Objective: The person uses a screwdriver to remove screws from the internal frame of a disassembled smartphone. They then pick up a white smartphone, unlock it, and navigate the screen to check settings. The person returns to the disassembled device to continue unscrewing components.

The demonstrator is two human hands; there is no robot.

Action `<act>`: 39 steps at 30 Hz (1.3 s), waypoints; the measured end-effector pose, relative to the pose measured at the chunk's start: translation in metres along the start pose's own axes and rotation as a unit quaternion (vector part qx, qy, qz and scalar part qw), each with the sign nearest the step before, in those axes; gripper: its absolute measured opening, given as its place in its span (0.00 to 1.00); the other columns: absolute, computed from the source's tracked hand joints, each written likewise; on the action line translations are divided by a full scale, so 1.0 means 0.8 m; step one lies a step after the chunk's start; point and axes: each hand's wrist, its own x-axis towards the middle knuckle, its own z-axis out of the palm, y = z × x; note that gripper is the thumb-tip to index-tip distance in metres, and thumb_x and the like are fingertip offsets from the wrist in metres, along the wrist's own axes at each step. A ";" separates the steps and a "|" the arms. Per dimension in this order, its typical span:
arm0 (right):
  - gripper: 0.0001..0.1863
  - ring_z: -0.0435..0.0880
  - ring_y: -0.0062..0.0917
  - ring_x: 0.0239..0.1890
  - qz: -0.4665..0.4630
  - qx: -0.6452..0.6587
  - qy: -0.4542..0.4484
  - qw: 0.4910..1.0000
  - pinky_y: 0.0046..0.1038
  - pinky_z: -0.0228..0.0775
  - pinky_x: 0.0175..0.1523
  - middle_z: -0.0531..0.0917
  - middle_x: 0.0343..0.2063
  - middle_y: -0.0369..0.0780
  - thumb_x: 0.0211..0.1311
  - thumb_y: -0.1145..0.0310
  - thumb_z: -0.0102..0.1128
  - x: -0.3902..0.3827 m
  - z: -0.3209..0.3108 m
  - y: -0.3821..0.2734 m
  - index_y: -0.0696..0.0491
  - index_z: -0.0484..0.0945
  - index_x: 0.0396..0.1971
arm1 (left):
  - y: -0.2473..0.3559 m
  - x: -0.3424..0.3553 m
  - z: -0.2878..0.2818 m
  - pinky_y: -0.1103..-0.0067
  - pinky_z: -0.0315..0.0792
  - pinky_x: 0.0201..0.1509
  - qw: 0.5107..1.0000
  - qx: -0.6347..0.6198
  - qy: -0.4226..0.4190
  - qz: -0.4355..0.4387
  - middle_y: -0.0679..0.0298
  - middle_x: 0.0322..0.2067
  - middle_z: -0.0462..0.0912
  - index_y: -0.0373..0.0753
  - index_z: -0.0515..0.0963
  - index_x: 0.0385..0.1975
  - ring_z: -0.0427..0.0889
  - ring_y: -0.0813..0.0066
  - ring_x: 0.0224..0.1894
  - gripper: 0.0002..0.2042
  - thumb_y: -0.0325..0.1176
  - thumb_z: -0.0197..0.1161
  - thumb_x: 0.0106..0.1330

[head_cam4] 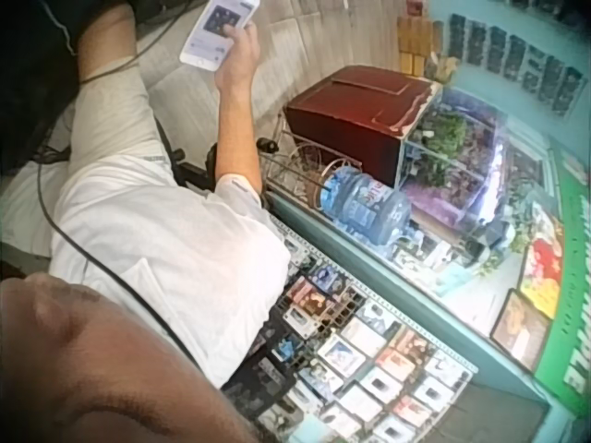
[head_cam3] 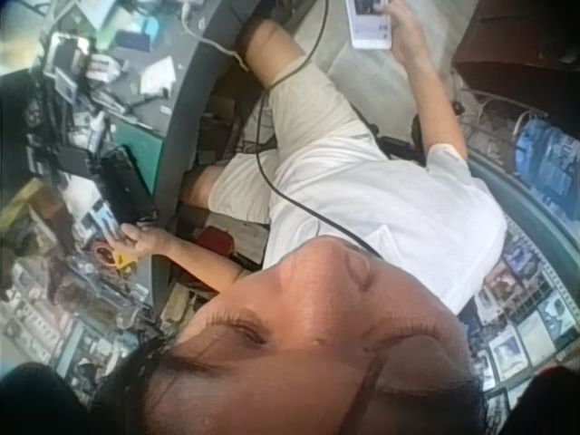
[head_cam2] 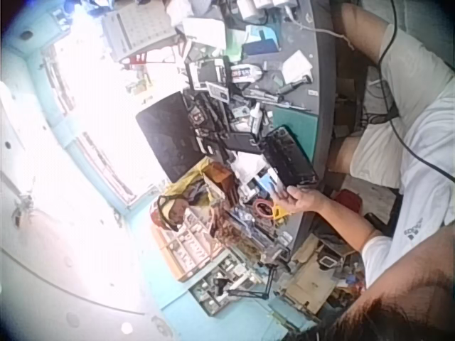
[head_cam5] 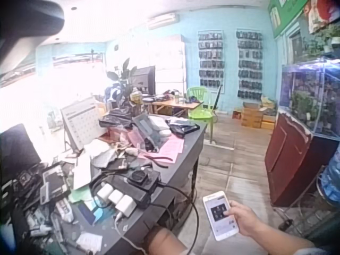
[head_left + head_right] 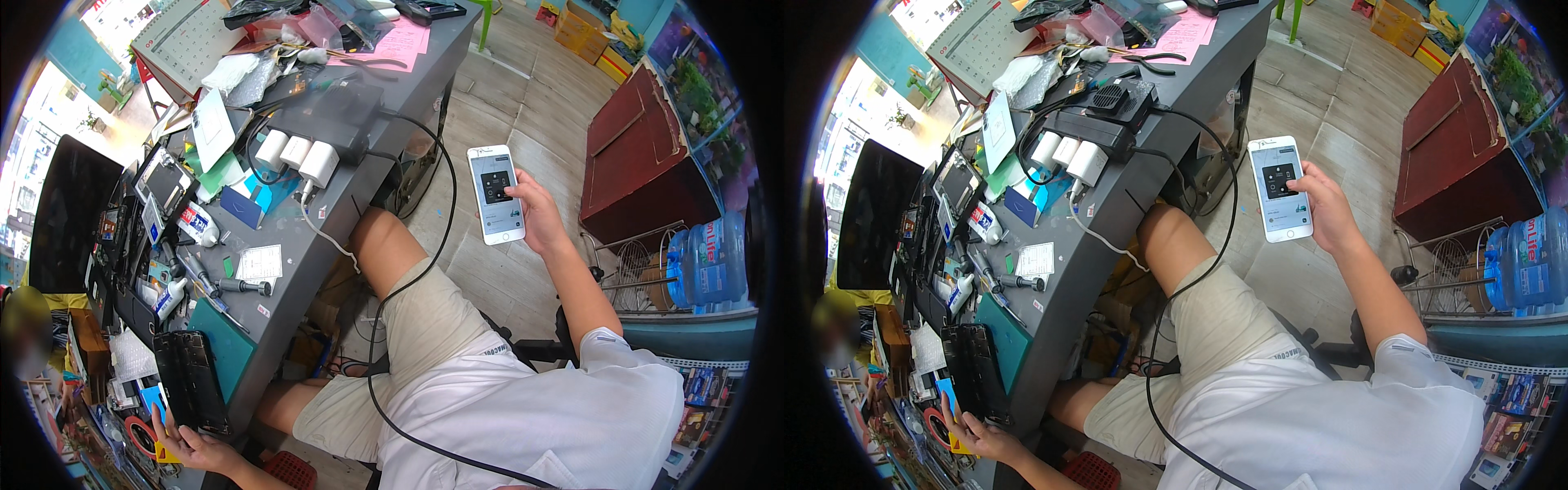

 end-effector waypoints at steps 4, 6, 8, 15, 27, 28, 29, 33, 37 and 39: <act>0.25 0.93 0.39 0.47 0.000 0.012 -0.002 1.000 0.44 0.90 0.55 0.87 0.50 0.46 0.68 0.71 0.52 -0.002 0.005 -0.004 0.58 0.70 0.64 | 0.002 0.000 0.001 0.83 0.67 0.42 1.000 -0.005 -0.001 -0.004 0.50 0.68 0.79 0.28 0.69 0.72 0.81 0.68 0.59 0.27 0.41 0.52 0.81; 0.25 0.93 0.39 0.48 0.000 0.008 -0.001 1.000 0.44 0.90 0.55 0.87 0.50 0.46 0.68 0.71 0.52 -0.002 0.004 -0.003 0.59 0.70 0.64 | 0.002 0.000 0.000 0.84 0.67 0.43 1.000 -0.020 -0.007 -0.008 0.53 0.68 0.78 0.28 0.69 0.72 0.79 0.74 0.53 0.26 0.39 0.51 0.82; 0.25 0.92 0.38 0.48 0.003 0.007 -0.001 1.000 0.44 0.90 0.55 0.86 0.50 0.45 0.68 0.71 0.53 -0.001 0.003 -0.003 0.59 0.70 0.65 | -0.001 -0.001 -0.001 0.86 0.66 0.46 0.999 -0.046 -0.017 -0.001 0.60 0.70 0.76 0.27 0.70 0.72 0.74 0.84 0.46 0.22 0.33 0.49 0.85; 0.24 0.91 0.31 0.45 0.009 0.007 0.012 1.000 0.46 0.90 0.53 0.86 0.46 0.42 0.66 0.74 0.63 -0.001 0.004 -0.003 0.57 0.71 0.61 | 0.007 -0.001 0.004 0.87 0.64 0.43 0.999 -0.041 -0.010 0.008 0.60 0.70 0.76 0.27 0.70 0.72 0.73 0.85 0.43 0.22 0.32 0.49 0.85; 0.22 0.87 0.21 0.40 -0.010 -0.070 0.045 0.996 0.28 0.81 0.49 0.86 0.42 0.37 0.63 0.68 0.73 -0.004 0.007 -0.008 0.54 0.75 0.53 | -0.004 0.000 -0.003 0.81 0.69 0.47 1.000 -0.005 -0.006 -0.017 0.52 0.69 0.78 0.27 0.70 0.71 0.80 0.65 0.63 0.27 0.41 0.53 0.81; 0.21 0.87 0.20 0.40 -0.007 -0.062 0.041 0.997 0.27 0.80 0.49 0.86 0.42 0.37 0.63 0.67 0.72 -0.005 0.006 -0.009 0.53 0.75 0.53 | -0.001 -0.001 -0.004 0.80 0.70 0.49 1.000 0.001 -0.008 -0.024 0.52 0.69 0.78 0.27 0.70 0.71 0.80 0.64 0.63 0.27 0.41 0.53 0.81; 0.22 0.87 0.20 0.40 -0.013 -0.058 0.042 0.997 0.28 0.82 0.48 0.85 0.42 0.37 0.64 0.66 0.70 -0.003 0.003 -0.006 0.54 0.74 0.55 | 0.000 -0.001 -0.004 0.80 0.71 0.51 1.000 0.001 -0.009 -0.026 0.52 0.69 0.78 0.27 0.70 0.71 0.80 0.64 0.64 0.27 0.41 0.53 0.81; 0.23 0.87 0.20 0.41 -0.018 -0.045 0.038 0.998 0.30 0.86 0.46 0.85 0.44 0.38 0.68 0.63 0.65 0.000 -0.003 0.001 0.54 0.74 0.59 | 0.001 0.000 -0.003 0.76 0.72 0.58 1.000 -0.005 -0.008 -0.015 0.52 0.69 0.78 0.26 0.70 0.71 0.80 0.62 0.65 0.27 0.40 0.53 0.81; 0.22 0.87 0.21 0.44 -0.008 -0.038 0.039 0.998 0.29 0.86 0.49 0.85 0.45 0.38 0.69 0.62 0.62 -0.004 0.003 -0.004 0.53 0.74 0.59 | -0.001 0.000 -0.003 0.74 0.73 0.62 1.000 -0.011 -0.010 -0.015 0.51 0.69 0.78 0.26 0.69 0.71 0.80 0.61 0.65 0.27 0.39 0.52 0.80; 0.21 0.87 0.21 0.45 -0.008 -0.039 0.044 0.998 0.29 0.85 0.49 0.85 0.45 0.38 0.69 0.61 0.62 -0.003 0.002 -0.003 0.53 0.75 0.58 | 0.000 -0.001 -0.002 0.73 0.73 0.64 0.999 -0.022 -0.008 -0.027 0.50 0.69 0.77 0.26 0.69 0.71 0.80 0.61 0.65 0.26 0.39 0.52 0.80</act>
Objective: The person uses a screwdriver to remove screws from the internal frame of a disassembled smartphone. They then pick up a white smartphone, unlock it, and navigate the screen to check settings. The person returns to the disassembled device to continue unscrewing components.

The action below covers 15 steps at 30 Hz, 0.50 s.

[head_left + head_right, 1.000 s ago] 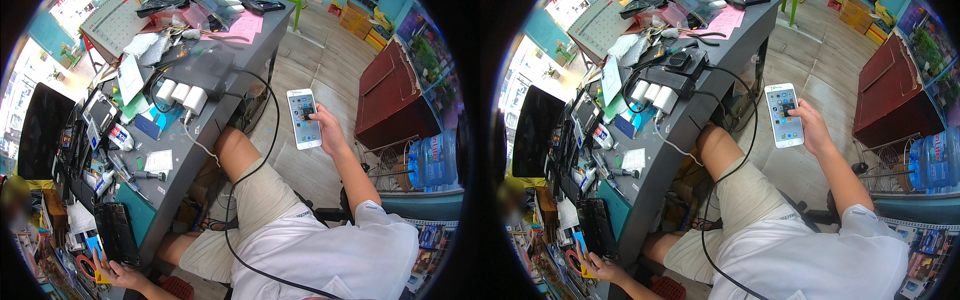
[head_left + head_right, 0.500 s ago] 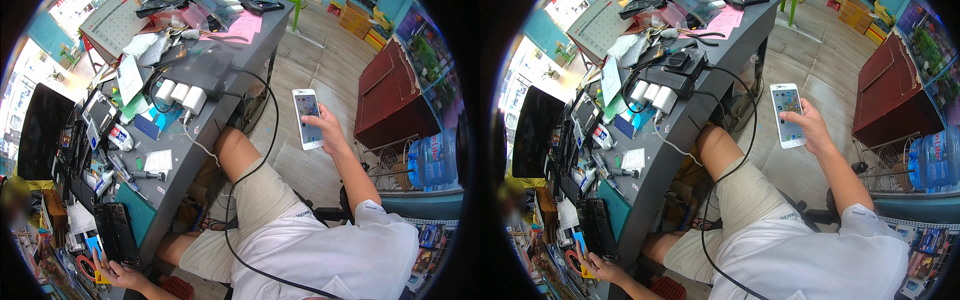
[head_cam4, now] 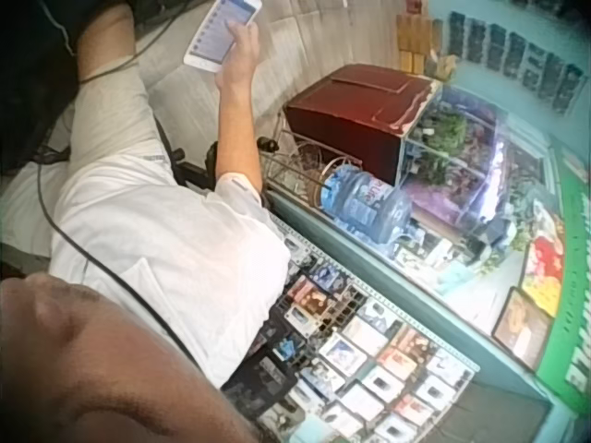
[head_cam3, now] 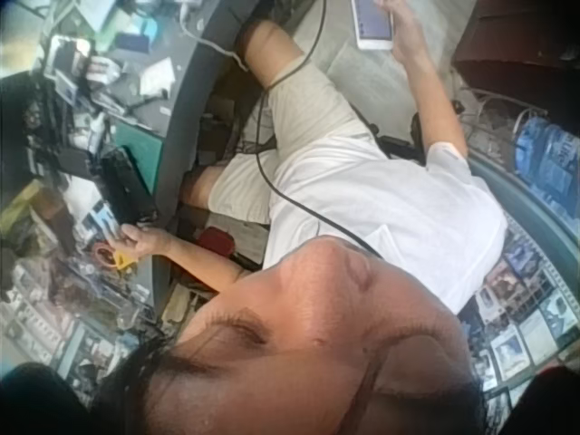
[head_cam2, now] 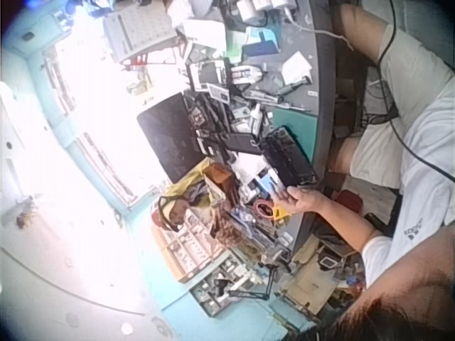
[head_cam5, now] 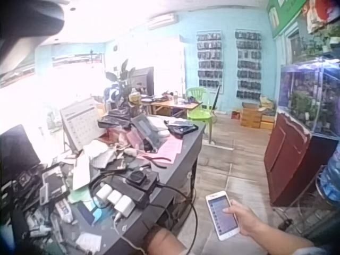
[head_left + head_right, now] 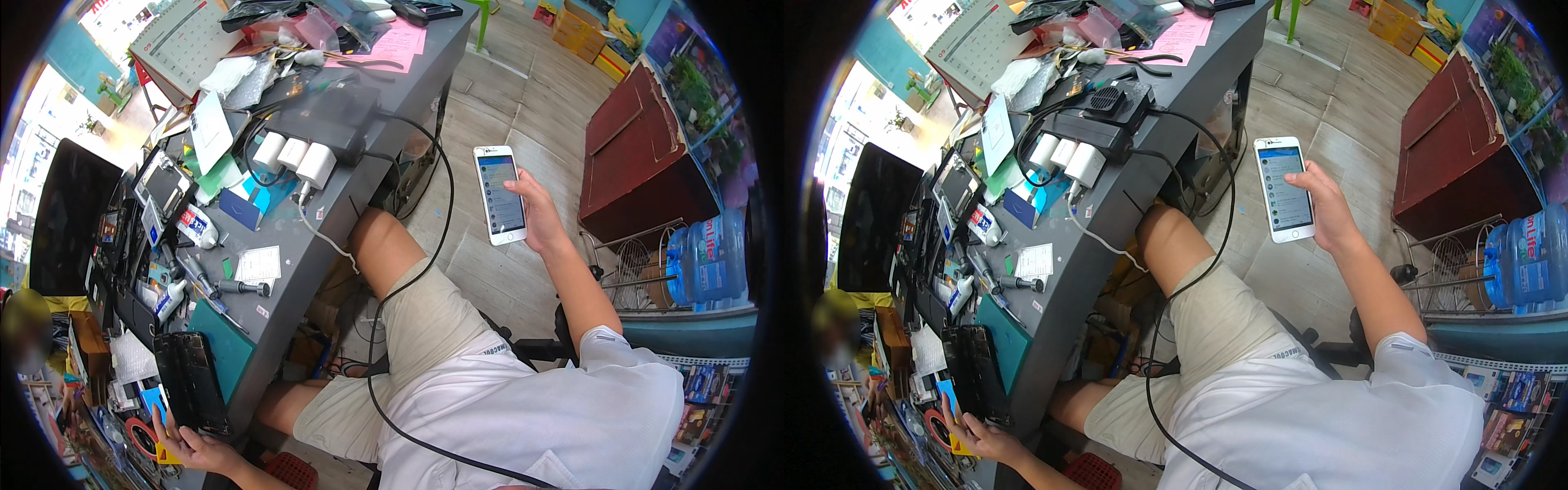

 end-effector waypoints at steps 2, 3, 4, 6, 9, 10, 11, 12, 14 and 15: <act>0.21 0.87 0.21 0.45 0.001 0.001 0.000 1.000 0.29 0.85 0.49 0.85 0.45 0.38 0.69 0.61 0.61 0.001 -0.001 0.002 0.53 0.75 0.57 | 0.004 -0.001 0.002 0.72 0.72 0.66 1.000 -0.011 0.002 -0.013 0.50 0.69 0.77 0.25 0.69 0.71 0.80 0.61 0.65 0.26 0.38 0.52 0.80; 0.20 0.87 0.21 0.45 0.001 0.002 -0.002 1.000 0.29 0.85 0.49 0.85 0.45 0.38 0.69 0.61 0.61 0.002 -0.002 0.002 0.53 0.75 0.56 | 0.005 -0.001 0.002 0.72 0.72 0.66 1.000 -0.014 0.002 -0.018 0.50 0.69 0.77 0.25 0.69 0.71 0.80 0.61 0.65 0.26 0.38 0.52 0.80; 0.20 0.87 0.21 0.45 0.001 0.003 -0.003 1.000 0.29 0.85 0.49 0.85 0.45 0.38 0.69 0.61 0.61 0.002 -0.003 0.002 0.53 0.75 0.56 | 0.005 -0.001 0.001 0.73 0.72 0.65 1.000 -0.014 0.001 -0.018 0.50 0.69 0.77 0.25 0.69 0.71 0.80 0.61 0.65 0.26 0.38 0.52 0.80; 0.17 0.88 0.23 0.45 -0.001 0.015 -0.004 1.000 0.30 0.84 0.51 0.85 0.44 0.39 0.69 0.61 0.63 0.001 -0.002 0.002 0.53 0.76 0.53 | 0.005 -0.001 0.002 0.73 0.73 0.64 1.000 -0.004 -0.001 -0.008 0.49 0.69 0.77 0.26 0.68 0.71 0.80 0.62 0.64 0.26 0.38 0.51 0.81; 0.16 0.89 0.24 0.44 -0.001 0.018 -0.003 1.000 0.30 0.84 0.52 0.85 0.43 0.39 0.69 0.62 0.63 0.000 0.001 0.000 0.53 0.76 0.51 | 0.006 0.000 0.002 0.74 0.73 0.62 1.000 0.019 0.000 0.014 0.49 0.69 0.77 0.26 0.68 0.72 0.80 0.63 0.64 0.26 0.38 0.51 0.81; 0.16 0.89 0.24 0.44 -0.001 0.017 -0.001 1.000 0.30 0.84 0.52 0.85 0.43 0.39 0.69 0.62 0.63 0.000 0.002 -0.001 0.53 0.76 0.51 | 0.005 0.001 0.002 0.75 0.73 0.61 1.000 0.020 0.000 0.016 0.49 0.69 0.77 0.26 0.68 0.72 0.80 0.63 0.63 0.26 0.38 0.51 0.81; 0.17 0.88 0.23 0.45 0.000 0.012 -0.004 1.000 0.30 0.84 0.52 0.85 0.44 0.38 0.69 0.62 0.62 0.000 0.000 0.000 0.53 0.75 0.52 | 0.004 0.001 0.001 0.75 0.73 0.61 1.000 0.022 0.000 0.018 0.49 0.69 0.77 0.26 0.68 0.72 0.80 0.63 0.63 0.26 0.38 0.51 0.81; 0.18 0.88 0.22 0.45 0.001 0.006 -0.007 1.000 0.30 0.84 0.52 0.85 0.45 0.38 0.70 0.61 0.61 0.002 -0.002 0.001 0.52 0.75 0.54 | 0.004 0.000 0.001 0.75 0.73 0.61 1.000 0.014 0.000 0.009 0.49 0.69 0.77 0.26 0.68 0.72 0.80 0.63 0.63 0.26 0.38 0.51 0.81; 0.19 0.87 0.21 0.46 0.001 0.002 -0.005 1.000 0.31 0.83 0.53 0.85 0.46 0.37 0.70 0.60 0.60 0.003 -0.004 0.004 0.52 0.75 0.56 | 0.007 -0.001 0.003 0.76 0.72 0.60 1.000 -0.003 0.001 -0.007 0.50 0.69 0.78 0.26 0.68 0.72 0.80 0.64 0.63 0.26 0.39 0.51 0.81; 0.19 0.87 0.22 0.46 0.000 0.003 -0.001 1.000 0.31 0.83 0.53 0.85 0.46 0.37 0.71 0.60 0.59 0.004 -0.004 0.006 0.52 0.75 0.56 | 0.006 -0.001 0.003 0.76 0.72 0.60 1.000 -0.003 0.001 -0.006 0.50 0.69 0.78 0.26 0.69 0.71 0.80 0.64 0.63 0.26 0.39 0.51 0.81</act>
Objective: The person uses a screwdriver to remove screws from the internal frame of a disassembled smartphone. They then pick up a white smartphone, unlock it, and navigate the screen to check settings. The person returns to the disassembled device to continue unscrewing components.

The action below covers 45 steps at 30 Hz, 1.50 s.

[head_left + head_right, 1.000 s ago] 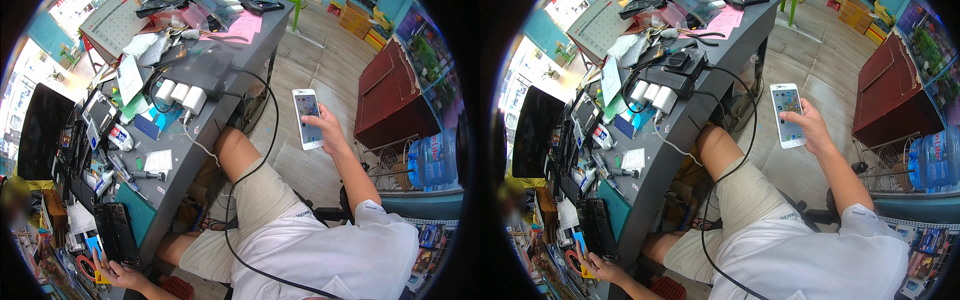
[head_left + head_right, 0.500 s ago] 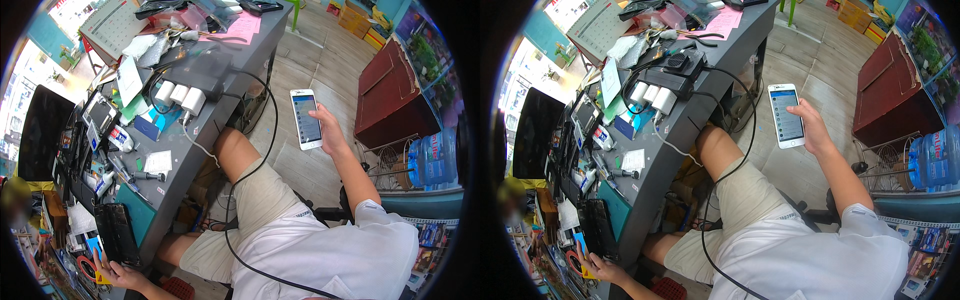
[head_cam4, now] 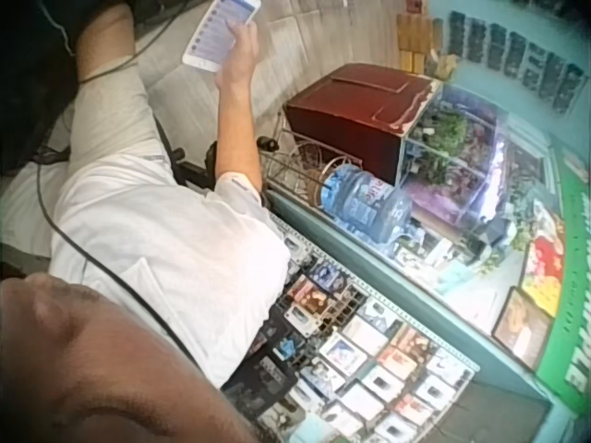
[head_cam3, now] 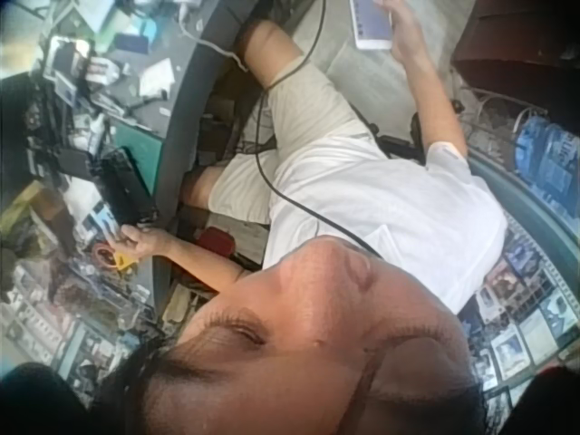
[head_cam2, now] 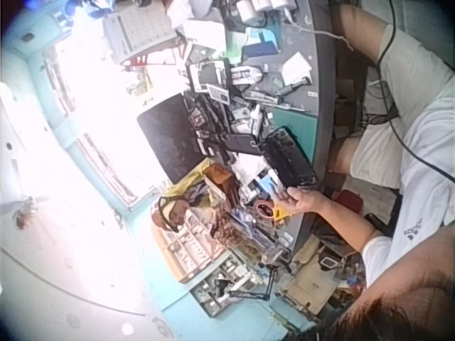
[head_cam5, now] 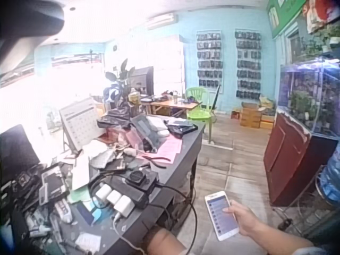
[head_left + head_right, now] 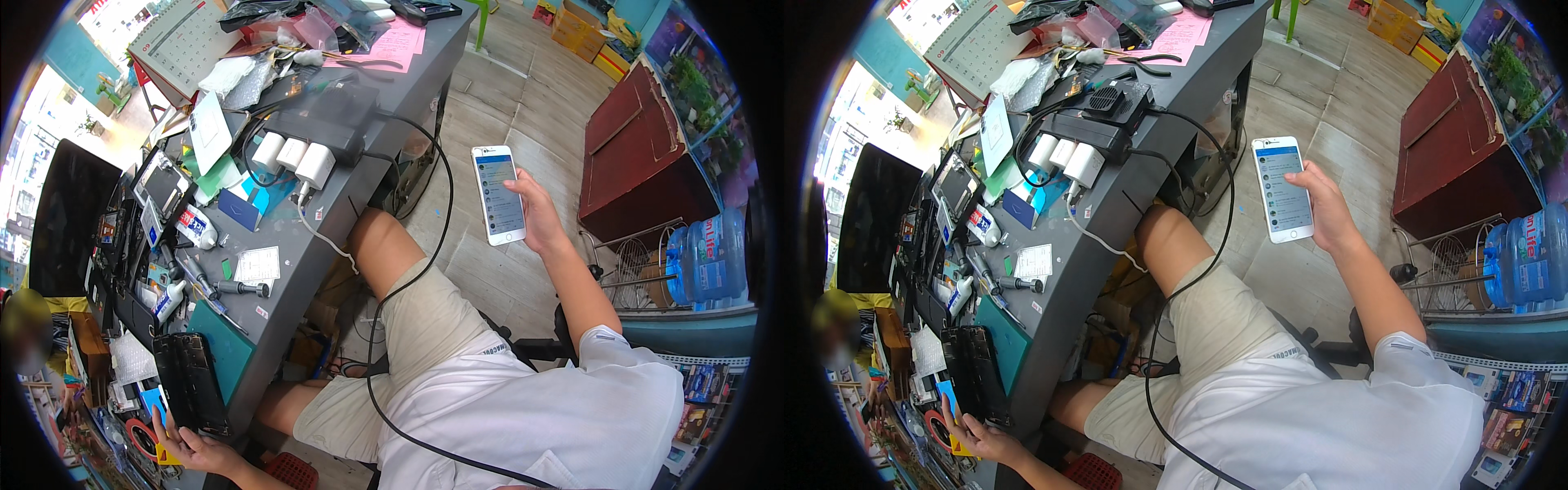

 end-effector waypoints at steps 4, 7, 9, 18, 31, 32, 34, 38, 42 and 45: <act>0.19 0.87 0.23 0.46 0.004 0.019 0.003 1.000 0.32 0.83 0.54 0.85 0.47 0.38 0.74 0.57 0.55 0.006 -0.007 0.007 0.52 0.74 0.57 | -0.005 0.002 -0.002 0.77 0.73 0.57 1.000 0.005 -0.001 0.017 0.50 0.69 0.78 0.27 0.69 0.72 0.81 0.65 0.61 0.26 0.39 0.51 0.81; 0.21 0.87 0.23 0.46 0.024 0.058 -0.014 0.998 0.32 0.83 0.53 0.85 0.47 0.39 0.76 0.55 0.53 0.007 -0.005 0.004 0.53 0.75 0.58 | -0.002 0.002 0.000 0.79 0.73 0.54 0.999 0.016 0.002 0.031 0.50 0.68 0.78 0.27 0.69 0.72 0.81 0.67 0.59 0.27 0.40 0.52 0.81; 0.22 0.87 0.24 0.46 0.031 0.060 -0.010 0.998 0.31 0.83 0.53 0.86 0.47 0.39 0.77 0.53 0.53 0.007 -0.005 0.003 0.53 0.76 0.59 | -0.002 0.002 -0.001 0.80 0.73 0.52 0.999 0.023 -0.001 0.026 0.50 0.68 0.79 0.28 0.68 0.72 0.82 0.68 0.58 0.27 0.40 0.52 0.82; 0.25 0.86 0.22 0.46 0.042 0.015 0.031 0.999 0.29 0.79 0.51 0.87 0.45 0.38 0.79 0.48 0.52 0.000 0.006 -0.007 0.54 0.80 0.57 | -0.002 0.001 0.002 0.81 0.71 0.51 0.999 -0.020 -0.001 0.040 0.52 0.68 0.78 0.28 0.69 0.72 0.80 0.72 0.56 0.25 0.37 0.51 0.83; 0.23 0.86 0.21 0.43 0.038 0.044 -0.001 0.998 0.28 0.80 0.51 0.88 0.44 0.36 0.79 0.50 0.50 0.000 0.004 -0.009 0.53 0.80 0.57 | -0.003 0.002 0.003 0.80 0.69 0.50 0.999 0.000 0.002 0.051 0.54 0.69 0.77 0.27 0.69 0.71 0.78 0.71 0.57 0.25 0.38 0.51 0.83; 0.23 0.87 0.21 0.43 0.041 0.046 -0.002 0.998 0.28 0.80 0.51 0.88 0.44 0.36 0.79 0.51 0.50 0.000 0.002 -0.008 0.53 0.80 0.57 | -0.002 0.003 0.003 0.78 0.72 0.53 0.999 0.006 0.006 0.048 0.51 0.69 0.78 0.26 0.69 0.71 0.81 0.65 0.62 0.27 0.41 0.52 0.81; 0.23 0.87 0.21 0.43 0.046 0.050 -0.005 0.998 0.28 0.80 0.50 0.88 0.44 0.37 0.78 0.51 0.51 0.001 0.001 -0.007 0.53 0.80 0.56 | -0.004 0.002 0.000 0.77 0.73 0.55 1.000 0.004 -0.001 0.029 0.50 0.68 0.78 0.26 0.69 0.71 0.81 0.64 0.62 0.27 0.41 0.52 0.81; 0.22 0.87 0.21 0.44 0.049 0.052 -0.010 0.997 0.29 0.79 0.50 0.88 0.44 0.37 0.77 0.51 0.52 0.001 -0.002 -0.005 0.53 0.80 0.56 | -0.003 0.001 0.000 0.77 0.73 0.56 1.000 0.005 0.000 0.014 0.50 0.68 0.78 0.26 0.69 0.71 0.80 0.64 0.62 0.27 0.40 0.52 0.81; 0.21 0.87 0.21 0.45 0.054 0.054 -0.011 0.997 0.29 0.79 0.51 0.88 0.45 0.37 0.76 0.53 0.54 0.002 -0.005 -0.002 0.53 0.79 0.57 | -0.005 0.001 0.001 0.80 0.66 0.48 1.000 -0.004 0.006 0.030 0.54 0.68 0.78 0.28 0.69 0.72 0.73 0.72 0.51 0.25 0.38 0.51 0.82; 0.18 0.87 0.22 0.45 0.037 0.053 0.002 0.998 0.30 0.81 0.52 0.87 0.44 0.37 0.74 0.57 0.59 0.002 -0.002 -0.002 0.53 0.80 0.54 | -0.015 0.003 0.002 0.86 0.53 0.31 0.998 -0.019 0.008 0.059 0.64 0.68 0.78 0.30 0.71 0.71 0.58 0.87 0.29 0.21 0.34 0.50 0.85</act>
